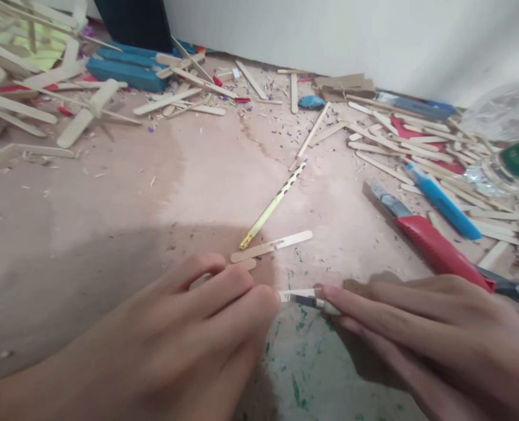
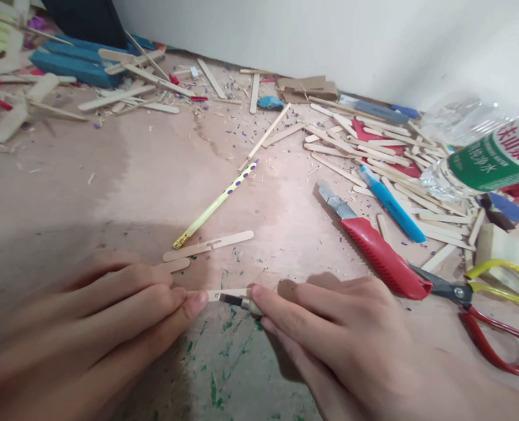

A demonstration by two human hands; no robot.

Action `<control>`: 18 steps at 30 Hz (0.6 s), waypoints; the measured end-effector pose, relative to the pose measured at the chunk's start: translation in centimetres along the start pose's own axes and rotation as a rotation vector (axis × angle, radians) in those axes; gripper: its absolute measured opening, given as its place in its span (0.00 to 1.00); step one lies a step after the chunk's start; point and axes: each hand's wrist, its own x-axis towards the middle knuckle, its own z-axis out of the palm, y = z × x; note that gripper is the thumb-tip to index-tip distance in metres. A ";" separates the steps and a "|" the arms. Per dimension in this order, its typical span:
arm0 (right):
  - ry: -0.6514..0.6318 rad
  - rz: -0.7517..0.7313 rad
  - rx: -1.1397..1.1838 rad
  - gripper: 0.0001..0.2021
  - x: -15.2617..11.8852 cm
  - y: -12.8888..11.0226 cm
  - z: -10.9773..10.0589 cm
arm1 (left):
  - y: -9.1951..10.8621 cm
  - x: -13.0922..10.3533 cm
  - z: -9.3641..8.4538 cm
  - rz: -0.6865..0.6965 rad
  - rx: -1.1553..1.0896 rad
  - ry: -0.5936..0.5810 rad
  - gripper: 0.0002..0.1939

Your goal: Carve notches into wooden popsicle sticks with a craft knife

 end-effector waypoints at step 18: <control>0.095 0.006 0.069 0.15 0.6 0.1 0.4 | 0.0 0.6 -0.5 -0.165 0.059 -0.034 0.19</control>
